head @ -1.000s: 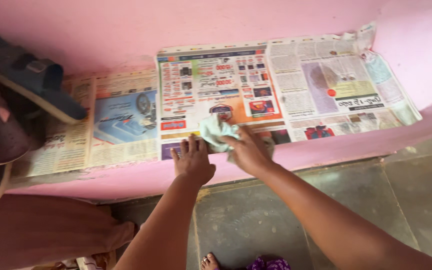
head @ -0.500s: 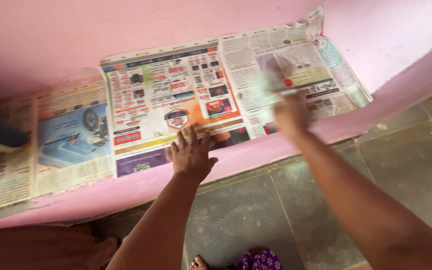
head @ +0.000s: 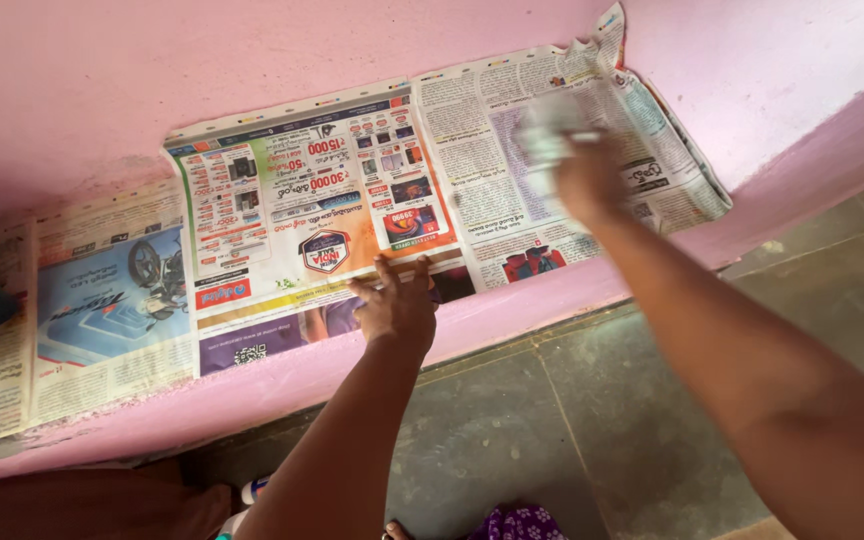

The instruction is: The person wipes several pairs of shoes and flip-flops on a two-tiered pink shelf using a light-colored cloth. They clean the shoes one by one, then wipe the newspaper-lined shelf surface before continuing with the remaining footwear.

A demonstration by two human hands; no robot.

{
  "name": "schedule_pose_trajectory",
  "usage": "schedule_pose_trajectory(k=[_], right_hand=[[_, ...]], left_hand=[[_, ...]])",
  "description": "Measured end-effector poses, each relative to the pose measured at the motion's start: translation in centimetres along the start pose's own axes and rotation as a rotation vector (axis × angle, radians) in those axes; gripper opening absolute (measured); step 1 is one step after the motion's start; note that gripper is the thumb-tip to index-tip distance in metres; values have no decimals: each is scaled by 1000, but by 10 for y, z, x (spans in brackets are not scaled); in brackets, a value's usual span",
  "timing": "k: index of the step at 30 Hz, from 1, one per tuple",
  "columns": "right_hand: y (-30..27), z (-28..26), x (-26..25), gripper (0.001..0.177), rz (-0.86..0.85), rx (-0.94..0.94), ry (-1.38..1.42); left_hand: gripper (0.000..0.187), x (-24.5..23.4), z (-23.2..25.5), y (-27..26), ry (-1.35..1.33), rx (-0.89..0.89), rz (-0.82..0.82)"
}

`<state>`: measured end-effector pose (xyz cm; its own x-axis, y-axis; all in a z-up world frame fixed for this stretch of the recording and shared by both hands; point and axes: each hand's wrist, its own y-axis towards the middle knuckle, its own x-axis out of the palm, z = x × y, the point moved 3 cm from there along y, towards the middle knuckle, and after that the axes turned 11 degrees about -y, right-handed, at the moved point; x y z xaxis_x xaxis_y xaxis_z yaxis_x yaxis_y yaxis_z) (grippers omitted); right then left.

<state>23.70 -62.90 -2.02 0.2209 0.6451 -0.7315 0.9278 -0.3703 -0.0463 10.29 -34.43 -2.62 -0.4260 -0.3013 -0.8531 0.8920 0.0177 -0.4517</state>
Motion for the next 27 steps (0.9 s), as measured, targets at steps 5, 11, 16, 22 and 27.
schedule_pose_trajectory(k=[5,11,16,22,27], right_hand=[[-84,-85,128,72,-214,-1115,-554],[16,-89,103,87,-404,-863,-703],[111,-9,14,57,-293,-531,-924],[69,90,-44,57,-61,-270,-918],[-66,95,-50,40,113,-513,-777]], left_hand=[[64,-5,8,5,50,-19,-37],[83,-13,10,-3,24,2,-58],[84,-10,8,-2,34,6,-64],[84,-10,8,3,25,-5,-58],[83,-7,8,1,19,-17,-46]])
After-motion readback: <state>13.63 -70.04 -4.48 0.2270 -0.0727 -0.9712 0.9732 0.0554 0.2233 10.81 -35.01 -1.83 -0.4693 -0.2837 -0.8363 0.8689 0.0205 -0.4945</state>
